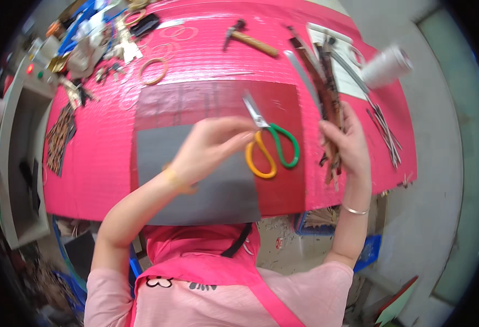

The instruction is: Constructing a shoe upper by layering patterned fabric strips onto a base material.

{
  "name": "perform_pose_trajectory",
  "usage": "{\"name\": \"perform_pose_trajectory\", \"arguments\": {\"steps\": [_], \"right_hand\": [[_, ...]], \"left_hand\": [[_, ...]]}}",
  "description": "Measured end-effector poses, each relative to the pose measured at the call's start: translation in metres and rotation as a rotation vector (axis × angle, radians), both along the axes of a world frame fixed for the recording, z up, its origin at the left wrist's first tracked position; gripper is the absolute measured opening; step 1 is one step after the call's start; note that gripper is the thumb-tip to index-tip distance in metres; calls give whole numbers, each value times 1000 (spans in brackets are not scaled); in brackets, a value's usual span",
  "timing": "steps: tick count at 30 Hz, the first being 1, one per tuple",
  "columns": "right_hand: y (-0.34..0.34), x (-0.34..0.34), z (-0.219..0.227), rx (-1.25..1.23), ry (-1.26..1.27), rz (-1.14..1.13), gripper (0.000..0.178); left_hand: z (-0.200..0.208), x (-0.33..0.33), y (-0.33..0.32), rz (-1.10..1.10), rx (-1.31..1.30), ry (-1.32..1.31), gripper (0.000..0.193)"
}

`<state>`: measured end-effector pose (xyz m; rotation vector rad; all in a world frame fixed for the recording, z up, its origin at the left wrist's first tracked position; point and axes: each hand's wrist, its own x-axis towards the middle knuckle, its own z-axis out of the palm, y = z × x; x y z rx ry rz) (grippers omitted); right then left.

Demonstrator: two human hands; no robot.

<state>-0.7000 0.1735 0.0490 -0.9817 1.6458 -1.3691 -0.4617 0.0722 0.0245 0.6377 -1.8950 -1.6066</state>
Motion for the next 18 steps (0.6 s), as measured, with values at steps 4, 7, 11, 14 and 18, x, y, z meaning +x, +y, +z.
{"name": "perform_pose_trajectory", "arguments": {"steps": [4, 7, 11, 14, 18], "right_hand": [[-37, 73, -2, 47, -116, 254, 35], [-62, 112, -11, 39, -137, 398, 33], [-90, 141, -22, 116, -269, 464, 35], [-110, 152, -26, 151, -93, 563, 33], [-157, 137, -46, 90, 511, 792, 39]], "left_hand": [[-1, -10, -23, 165, 54, -2, 26], [-7, 21, -34, 285, 217, 118, 25], [-15, 74, -41, 374, 410, 173, 24], [-14, 126, -44, 526, 402, 156, 23], [-28, 242, -69, 611, 414, -160, 18]]}}
